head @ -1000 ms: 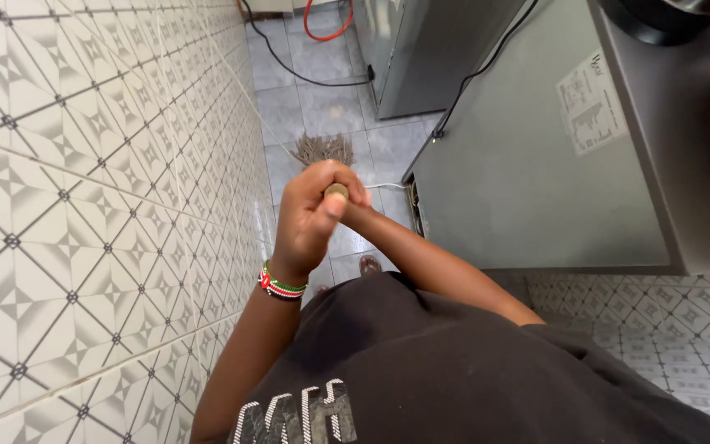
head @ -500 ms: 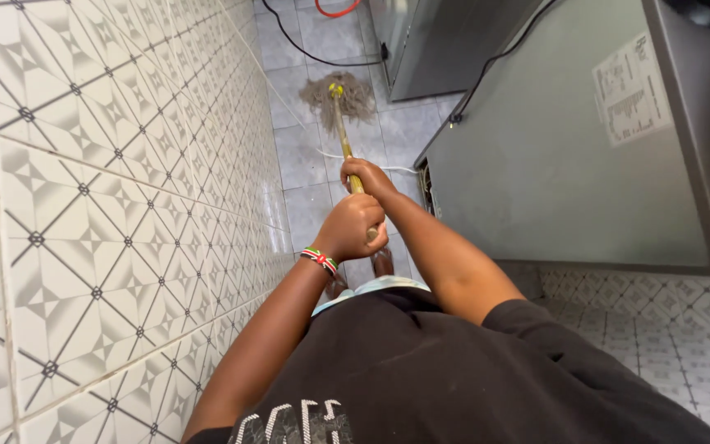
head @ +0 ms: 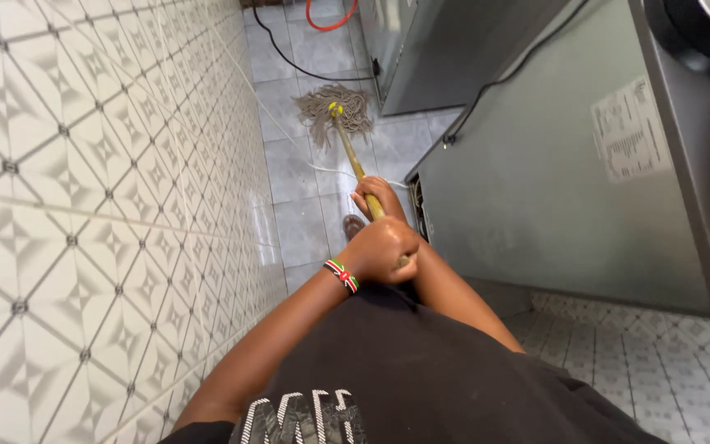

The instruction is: Mopping the floor in a narrow corridor and around a bucket.

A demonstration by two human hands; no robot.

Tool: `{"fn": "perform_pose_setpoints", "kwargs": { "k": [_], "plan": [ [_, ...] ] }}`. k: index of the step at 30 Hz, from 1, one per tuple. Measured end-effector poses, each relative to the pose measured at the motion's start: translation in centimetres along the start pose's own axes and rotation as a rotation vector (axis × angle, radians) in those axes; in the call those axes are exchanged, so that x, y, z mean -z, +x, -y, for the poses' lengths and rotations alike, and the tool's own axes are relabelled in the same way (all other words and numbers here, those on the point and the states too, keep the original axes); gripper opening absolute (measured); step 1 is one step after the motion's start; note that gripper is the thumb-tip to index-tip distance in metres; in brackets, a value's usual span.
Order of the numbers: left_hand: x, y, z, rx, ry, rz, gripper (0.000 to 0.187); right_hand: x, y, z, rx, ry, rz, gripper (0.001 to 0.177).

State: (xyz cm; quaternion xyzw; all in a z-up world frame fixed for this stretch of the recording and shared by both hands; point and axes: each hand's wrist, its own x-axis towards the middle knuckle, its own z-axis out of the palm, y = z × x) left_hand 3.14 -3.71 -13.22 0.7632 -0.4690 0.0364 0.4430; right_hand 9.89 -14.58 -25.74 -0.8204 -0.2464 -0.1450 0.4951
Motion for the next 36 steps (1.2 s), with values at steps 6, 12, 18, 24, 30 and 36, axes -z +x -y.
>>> {"fn": "perform_pose_setpoints", "kwargs": {
  "k": [6,12,18,24,30,36],
  "plan": [
    [1.7,1.8,7.5,0.001,-0.010,0.110,0.015,-1.9,5.2,-7.3,-0.008,0.017,0.014,0.020],
    [5.8,7.4,17.2,0.066,0.008,0.102,0.014,-2.0,13.3,-15.4,-0.144,0.032,0.148,0.029],
    [7.7,11.2,27.1,0.161,0.047,0.100,0.010,-0.1,20.9,-18.3,-0.063,-0.032,0.308,0.033],
    [8.7,18.4,31.8,0.310,0.159,0.653,0.018,-1.0,25.1,-24.3,-0.241,0.069,0.212,0.040],
    [9.2,19.4,31.6,0.406,0.142,0.572,0.022,-2.0,28.0,-28.9,-0.241,0.008,0.506,0.047],
    [8.7,16.9,33.7,0.380,0.191,0.331,0.018,-4.2,31.5,-29.2,-0.285,-0.048,0.803,0.050]
  ]
}}
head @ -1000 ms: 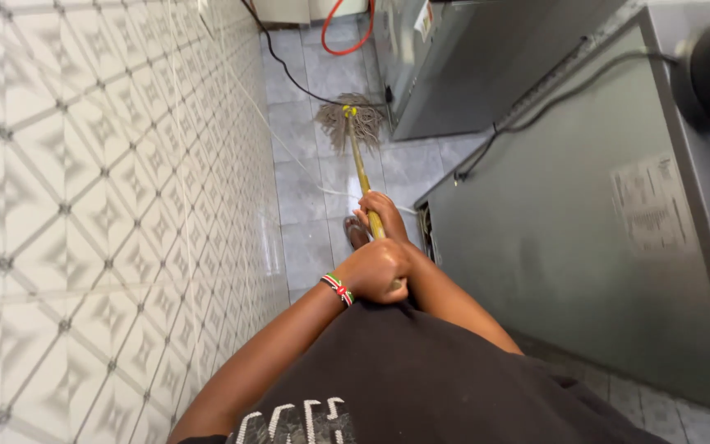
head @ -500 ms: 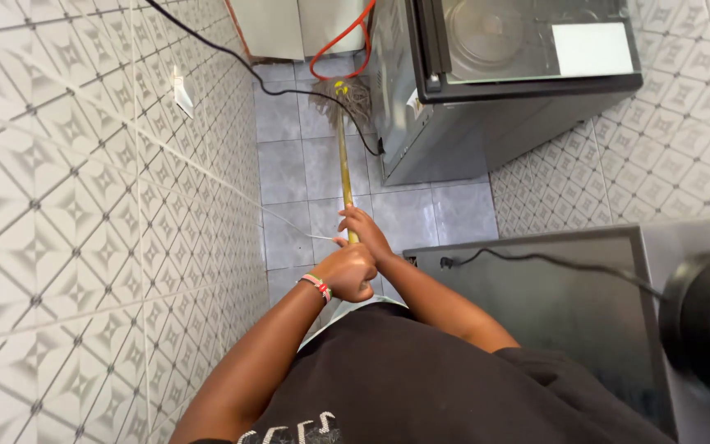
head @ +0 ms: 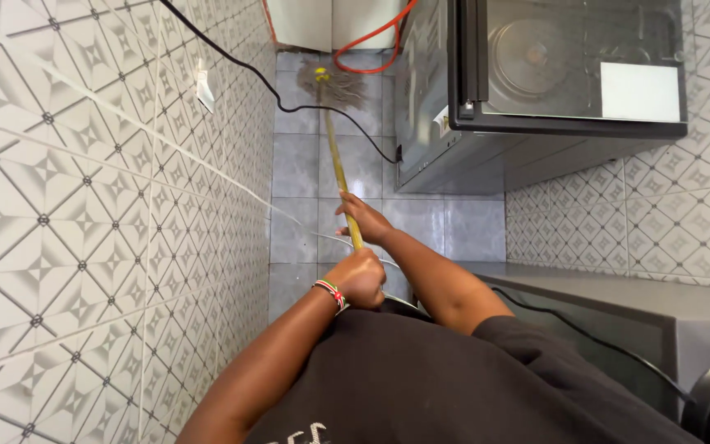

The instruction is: Mopping the floor in a narrow corridor and around a bucket.

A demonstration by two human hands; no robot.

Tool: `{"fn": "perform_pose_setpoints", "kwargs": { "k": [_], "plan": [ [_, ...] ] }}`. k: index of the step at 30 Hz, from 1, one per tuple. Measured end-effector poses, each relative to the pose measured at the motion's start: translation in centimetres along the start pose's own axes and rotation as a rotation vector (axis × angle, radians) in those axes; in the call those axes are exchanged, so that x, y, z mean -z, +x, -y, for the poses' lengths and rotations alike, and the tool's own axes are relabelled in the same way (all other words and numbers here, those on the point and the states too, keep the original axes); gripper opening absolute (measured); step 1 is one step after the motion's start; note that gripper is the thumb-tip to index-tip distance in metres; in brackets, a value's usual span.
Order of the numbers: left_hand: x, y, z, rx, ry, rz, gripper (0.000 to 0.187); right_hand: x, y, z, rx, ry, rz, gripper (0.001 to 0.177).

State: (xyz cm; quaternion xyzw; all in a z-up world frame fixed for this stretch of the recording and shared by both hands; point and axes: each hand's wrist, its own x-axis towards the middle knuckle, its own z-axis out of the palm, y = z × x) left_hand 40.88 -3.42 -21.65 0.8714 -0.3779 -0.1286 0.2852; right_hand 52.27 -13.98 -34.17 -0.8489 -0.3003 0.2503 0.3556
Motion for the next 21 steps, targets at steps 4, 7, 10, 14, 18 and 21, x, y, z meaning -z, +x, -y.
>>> {"fn": "perform_pose_setpoints", "kwargs": {
  "k": [4,7,10,14,18,21],
  "plan": [
    [2.6,0.3,1.1,0.054,-0.059,-0.296,0.015,1.3,4.1,1.1,0.142,-0.017,0.005,0.046],
    [6.5,-0.4,0.5,0.171,-0.147,-0.420,0.020,2.0,5.8,4.2,0.421,0.018,-0.155,0.039],
    [9.2,-1.5,-1.3,0.138,-0.198,-0.617,0.017,0.6,5.7,6.4,0.411,0.201,-0.373,0.024],
    [12.6,-3.7,-5.4,0.233,-0.297,-0.736,0.015,0.9,4.6,10.9,0.391,0.259,-0.442,0.019],
    [17.0,-7.1,-9.2,0.341,-0.390,-0.801,0.015,0.8,4.3,14.0,0.402,0.238,-0.334,0.021],
    [19.0,-11.0,-11.4,0.348,-0.597,-0.974,0.018,1.4,3.4,18.9,0.502,0.106,-0.207,0.029]
  ]
}}
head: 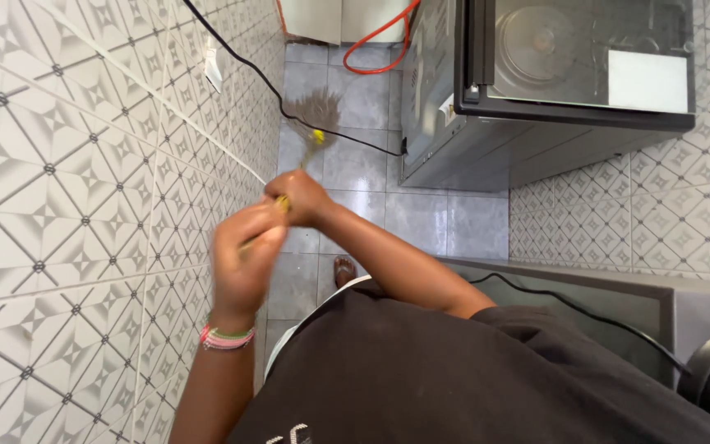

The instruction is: Mopping the floor in a narrow corridor and around a bucket.

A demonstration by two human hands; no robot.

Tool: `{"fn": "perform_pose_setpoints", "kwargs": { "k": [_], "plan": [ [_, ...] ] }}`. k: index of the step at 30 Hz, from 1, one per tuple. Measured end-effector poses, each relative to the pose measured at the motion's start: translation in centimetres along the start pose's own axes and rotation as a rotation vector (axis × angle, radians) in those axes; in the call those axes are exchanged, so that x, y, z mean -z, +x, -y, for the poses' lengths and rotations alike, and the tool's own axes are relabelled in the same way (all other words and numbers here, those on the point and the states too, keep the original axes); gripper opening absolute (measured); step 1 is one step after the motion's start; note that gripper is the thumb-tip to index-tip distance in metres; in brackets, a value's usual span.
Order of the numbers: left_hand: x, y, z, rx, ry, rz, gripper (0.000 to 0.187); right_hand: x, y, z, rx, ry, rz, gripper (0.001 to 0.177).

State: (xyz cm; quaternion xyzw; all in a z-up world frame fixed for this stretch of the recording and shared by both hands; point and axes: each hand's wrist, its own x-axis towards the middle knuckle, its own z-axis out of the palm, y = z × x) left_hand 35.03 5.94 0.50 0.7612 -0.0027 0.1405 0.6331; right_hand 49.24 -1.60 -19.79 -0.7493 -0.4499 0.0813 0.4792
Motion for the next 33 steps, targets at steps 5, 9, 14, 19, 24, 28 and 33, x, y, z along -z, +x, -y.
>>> {"fn": "perform_pose_setpoints", "kwargs": {
  "k": [5,9,14,19,24,28,33],
  "plan": [
    [0.5,-4.1,4.2,-0.066,-0.372,-0.354,0.020,-1.8,0.7,0.9,0.110,-0.009,0.139,0.019],
    [-1.9,-5.3,9.9,-0.123,-0.438,-0.629,0.022,-3.1,-0.2,-3.8,0.160,-0.021,0.282,0.022],
    [-4.3,-4.1,13.7,-0.081,-0.256,-0.440,0.018,-1.2,-2.3,-9.9,0.056,-0.186,0.267,0.023],
    [-4.4,-3.7,15.4,-0.111,-0.164,-0.163,0.017,-0.4,-3.6,-10.1,-0.051,-0.194,0.191,0.019],
    [-1.4,-3.9,13.2,-0.100,-0.211,-0.113,0.019,-2.5,-3.8,-6.0,-0.127,-0.175,-0.088,0.016],
    [1.7,-6.4,11.5,-0.091,-0.322,-0.068,0.022,-4.8,-4.4,-1.6,-0.215,-0.198,-0.070,0.017],
    [5.5,-12.1,10.6,-0.067,-0.402,-0.032,0.024,-9.8,-6.8,2.2,-0.304,-0.268,0.001,0.015]
  ]
}}
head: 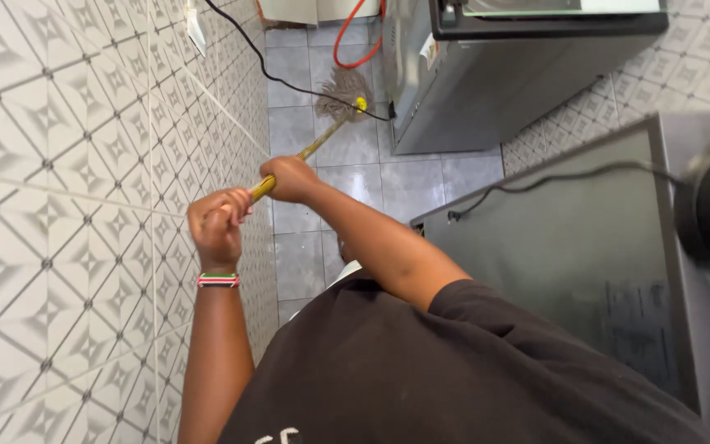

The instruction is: Mopping the floor in a narrow corridor and around a bucket.

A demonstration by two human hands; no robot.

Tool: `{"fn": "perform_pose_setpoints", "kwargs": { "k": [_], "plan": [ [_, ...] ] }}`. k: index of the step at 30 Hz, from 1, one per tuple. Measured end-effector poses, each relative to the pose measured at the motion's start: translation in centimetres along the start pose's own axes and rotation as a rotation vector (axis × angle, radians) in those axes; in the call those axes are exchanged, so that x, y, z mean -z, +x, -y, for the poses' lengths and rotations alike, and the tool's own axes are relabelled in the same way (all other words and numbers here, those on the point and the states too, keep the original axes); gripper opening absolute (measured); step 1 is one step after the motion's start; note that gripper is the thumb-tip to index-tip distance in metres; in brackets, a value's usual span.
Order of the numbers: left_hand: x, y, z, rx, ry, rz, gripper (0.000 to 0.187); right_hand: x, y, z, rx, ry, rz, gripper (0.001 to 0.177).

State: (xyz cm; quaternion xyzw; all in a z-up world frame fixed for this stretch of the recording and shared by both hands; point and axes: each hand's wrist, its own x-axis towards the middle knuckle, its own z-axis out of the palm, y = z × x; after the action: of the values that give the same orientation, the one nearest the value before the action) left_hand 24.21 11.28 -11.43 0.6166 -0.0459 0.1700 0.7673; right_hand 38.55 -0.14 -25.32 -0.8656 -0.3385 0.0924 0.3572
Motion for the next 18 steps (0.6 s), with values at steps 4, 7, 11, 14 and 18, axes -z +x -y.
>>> {"fn": "perform_pose_setpoints", "kwargs": {
  "k": [4,7,11,14,18],
  "plan": [
    [2.1,-5.1,-3.1,0.016,-0.035,0.026,0.025,-2.5,-5.2,5.1,-0.091,0.029,-0.031,0.018],
    [2.7,-8.7,-6.0,0.036,-0.051,0.055,0.025,-3.8,-9.1,8.1,-0.083,0.026,-0.094,0.023],
    [2.4,-12.6,-10.3,0.087,-0.030,0.162,0.023,-5.0,-14.7,11.8,-0.062,0.076,-0.239,0.026],
    [1.4,-14.3,-13.5,0.121,-0.001,0.256,0.022,-5.4,-17.8,14.2,-0.072,0.143,-0.376,0.029],
    [-2.3,-15.3,-17.6,0.147,0.109,0.376,0.018,-5.3,-21.4,16.7,-0.140,0.376,-0.624,0.027]
  ]
}}
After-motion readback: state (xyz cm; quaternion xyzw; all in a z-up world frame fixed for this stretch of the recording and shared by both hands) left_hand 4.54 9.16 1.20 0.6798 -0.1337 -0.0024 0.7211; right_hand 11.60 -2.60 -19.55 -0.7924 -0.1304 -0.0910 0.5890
